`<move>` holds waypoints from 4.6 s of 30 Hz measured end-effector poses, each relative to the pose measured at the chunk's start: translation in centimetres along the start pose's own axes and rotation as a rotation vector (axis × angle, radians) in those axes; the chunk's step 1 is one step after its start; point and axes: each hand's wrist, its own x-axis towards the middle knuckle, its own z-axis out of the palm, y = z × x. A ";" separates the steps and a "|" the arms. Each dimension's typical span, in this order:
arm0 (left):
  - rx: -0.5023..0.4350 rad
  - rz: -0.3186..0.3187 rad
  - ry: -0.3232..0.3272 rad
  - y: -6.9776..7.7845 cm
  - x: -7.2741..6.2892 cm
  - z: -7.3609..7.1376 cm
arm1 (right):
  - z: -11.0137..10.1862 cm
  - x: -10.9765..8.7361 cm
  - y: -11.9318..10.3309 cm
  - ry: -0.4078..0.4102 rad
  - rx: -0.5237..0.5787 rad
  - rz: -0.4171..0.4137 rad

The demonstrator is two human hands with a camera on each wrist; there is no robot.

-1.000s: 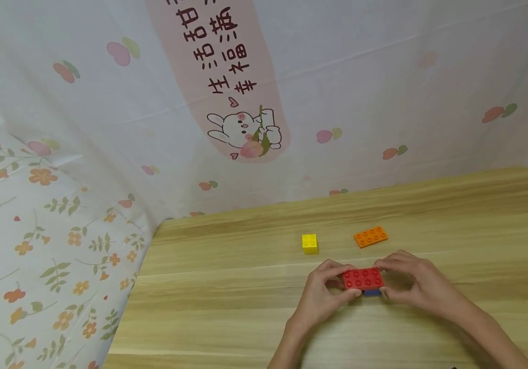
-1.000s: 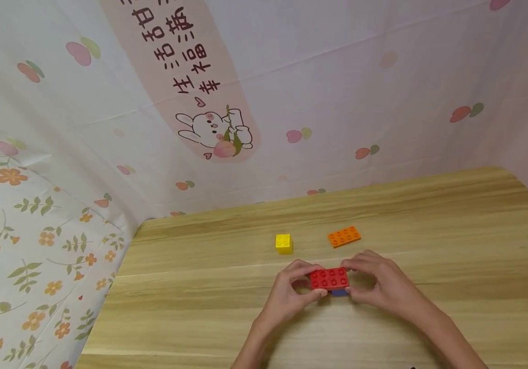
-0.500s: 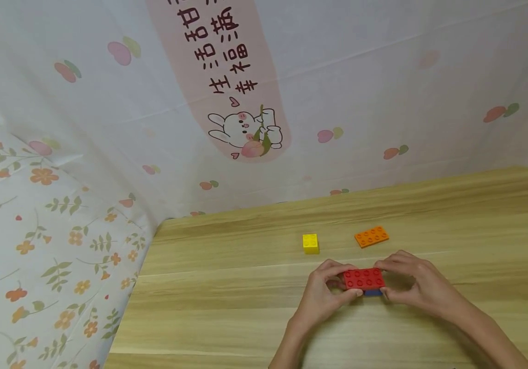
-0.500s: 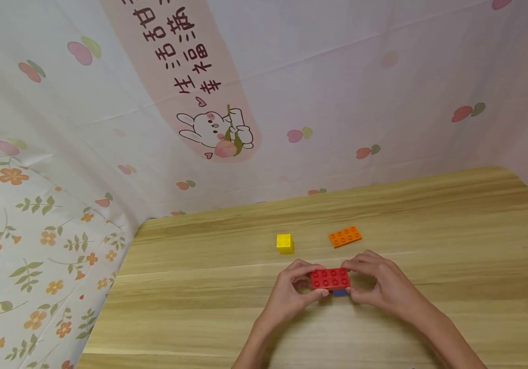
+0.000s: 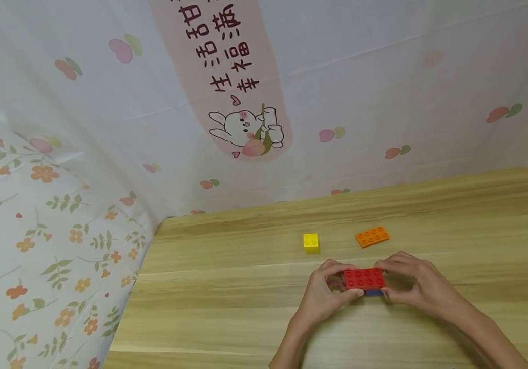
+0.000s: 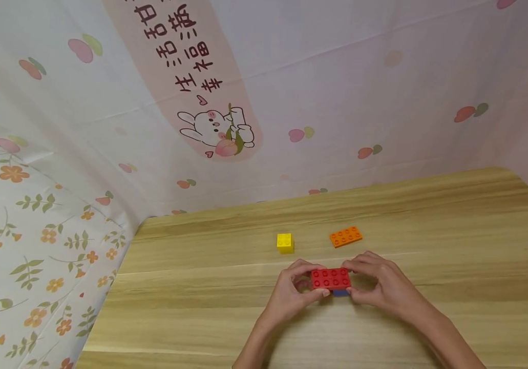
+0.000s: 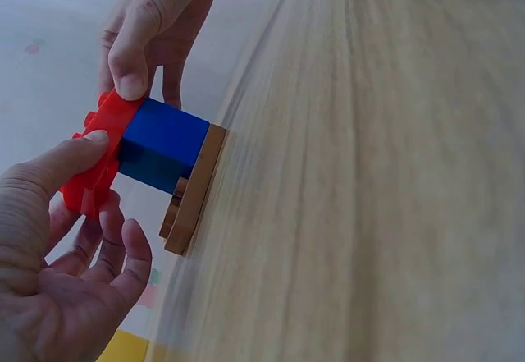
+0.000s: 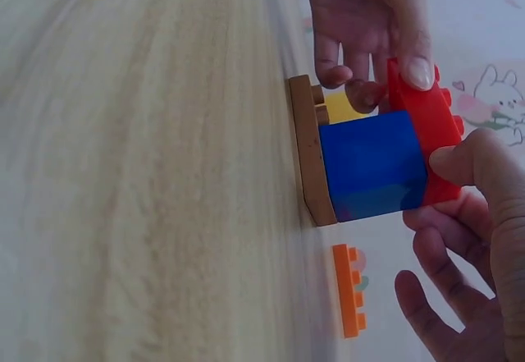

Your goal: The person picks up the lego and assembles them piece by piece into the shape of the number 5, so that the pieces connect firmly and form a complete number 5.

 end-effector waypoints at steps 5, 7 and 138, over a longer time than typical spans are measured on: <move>-0.007 -0.020 0.005 -1.1 0.0 0.2 | 0.2 -0.1 0.1 0.004 0.026 -0.007; -0.020 -0.034 0.006 -1.8 0.1 0.3 | 0.2 -0.2 0.2 0.006 0.040 -0.005; 0.404 0.156 -0.010 3.4 1.8 -3.4 | 0.5 -0.9 0.1 -0.129 0.159 0.316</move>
